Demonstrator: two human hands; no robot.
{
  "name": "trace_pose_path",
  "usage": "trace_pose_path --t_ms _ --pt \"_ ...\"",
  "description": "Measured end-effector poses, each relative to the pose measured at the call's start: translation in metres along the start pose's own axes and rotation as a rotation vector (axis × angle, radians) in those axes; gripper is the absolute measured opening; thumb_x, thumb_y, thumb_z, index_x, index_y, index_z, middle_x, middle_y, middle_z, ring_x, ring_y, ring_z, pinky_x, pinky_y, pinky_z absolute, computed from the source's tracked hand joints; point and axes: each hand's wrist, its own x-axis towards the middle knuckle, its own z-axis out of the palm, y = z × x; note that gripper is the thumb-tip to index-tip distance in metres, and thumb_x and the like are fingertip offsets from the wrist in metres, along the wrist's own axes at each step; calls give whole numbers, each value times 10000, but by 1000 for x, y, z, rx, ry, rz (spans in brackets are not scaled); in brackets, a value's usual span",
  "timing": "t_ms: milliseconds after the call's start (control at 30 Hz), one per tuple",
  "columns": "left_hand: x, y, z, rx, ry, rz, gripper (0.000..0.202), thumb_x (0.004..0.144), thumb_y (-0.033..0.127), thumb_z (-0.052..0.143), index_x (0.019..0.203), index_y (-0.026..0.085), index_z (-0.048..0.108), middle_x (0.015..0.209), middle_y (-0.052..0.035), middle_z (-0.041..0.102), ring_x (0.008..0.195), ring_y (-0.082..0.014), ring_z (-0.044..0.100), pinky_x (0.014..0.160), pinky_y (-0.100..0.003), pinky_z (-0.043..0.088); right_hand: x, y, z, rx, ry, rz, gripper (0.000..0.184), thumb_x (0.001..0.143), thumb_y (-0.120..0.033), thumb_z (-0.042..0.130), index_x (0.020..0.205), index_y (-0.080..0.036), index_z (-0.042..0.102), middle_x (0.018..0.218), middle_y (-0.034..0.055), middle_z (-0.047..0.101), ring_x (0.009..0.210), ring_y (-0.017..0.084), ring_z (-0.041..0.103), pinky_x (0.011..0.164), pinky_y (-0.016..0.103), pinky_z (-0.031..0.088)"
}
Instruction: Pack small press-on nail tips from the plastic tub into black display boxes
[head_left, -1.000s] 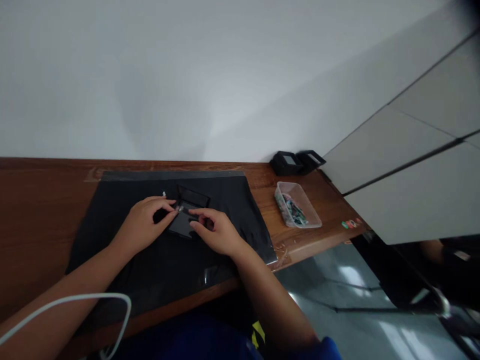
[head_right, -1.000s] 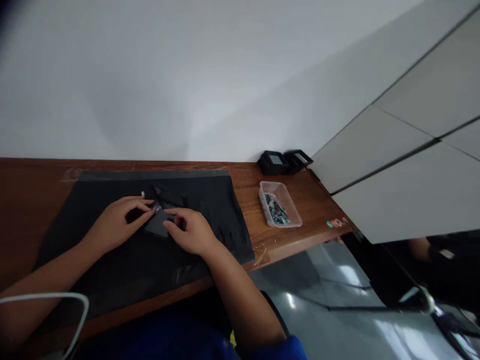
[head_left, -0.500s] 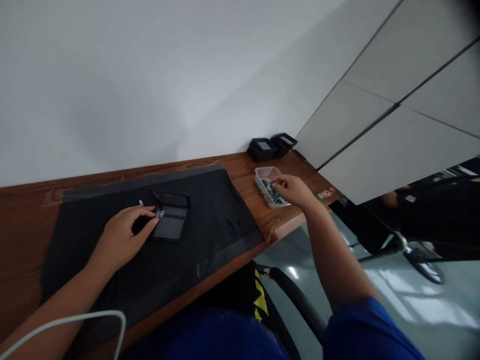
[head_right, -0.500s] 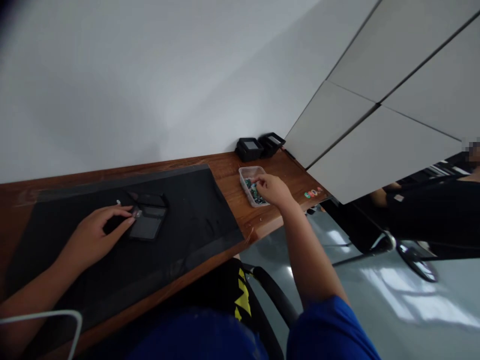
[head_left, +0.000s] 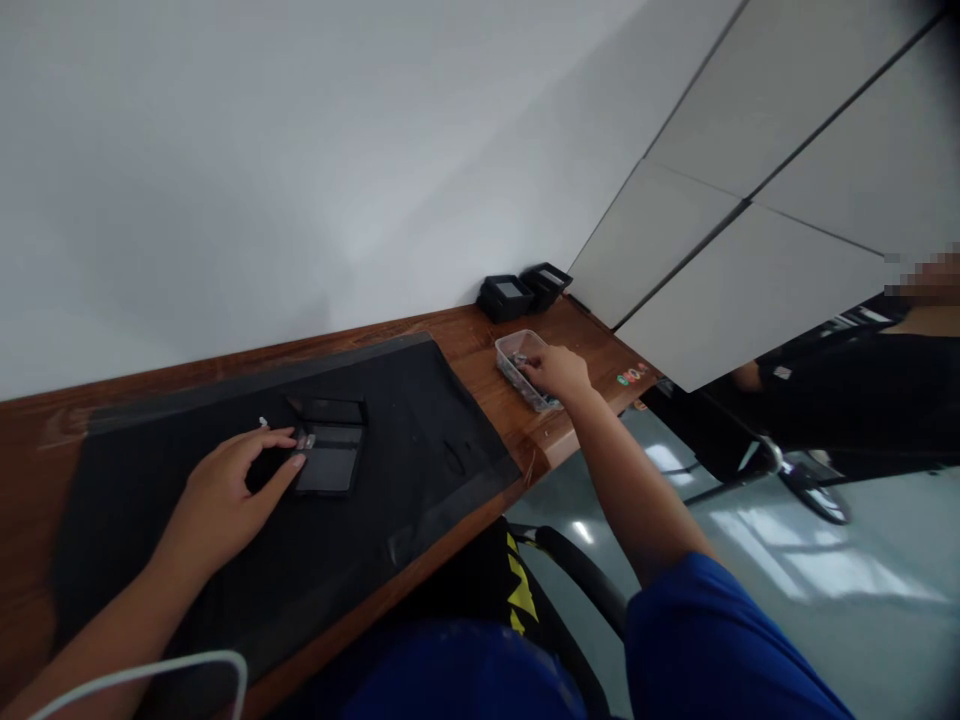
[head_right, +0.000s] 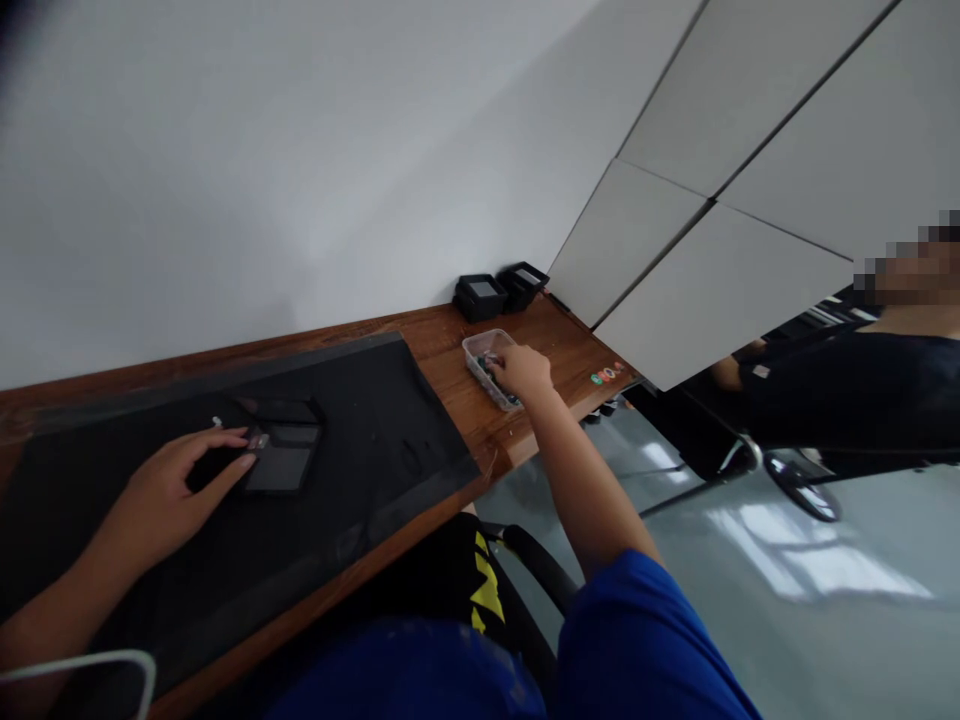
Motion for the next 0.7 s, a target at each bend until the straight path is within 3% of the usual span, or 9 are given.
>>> trace_pose_path --t_ms 133,333,467,700 --pt "-1 -2 0 3 -4 -6 425 961 695 621 1133 328 747 1308 -94 814 1281 -408 719 883 -497 632 -6 3 -4 50 46 20 411 1058 -548 635 1021 -225 887 1127 132 860 1064 268 779 754 291 480" --pt "-1 -6 1 9 -11 9 430 964 707 608 1123 334 750 1295 -88 817 1311 -428 709 1029 -580 607 -18 2 -10 158 145 23 418 1083 -461 544 948 -196 837 1008 110 845 938 229 741 660 293 350" --pt "-1 -8 1 2 -26 -5 441 958 716 611 1143 338 744 1323 -89 801 1319 -430 702 993 -564 621 -28 -6 -13 244 220 -14 409 1089 -440 501 940 -195 792 927 78 814 849 197 699 651 288 332" --pt "-1 -11 2 -11 -20 9 457 959 714 615 1162 323 737 1321 -102 794 1327 -433 700 1160 -638 541 -43 -37 -14 406 294 -140 343 1010 -414 619 733 -214 651 763 25 717 705 163 598 648 288 330"
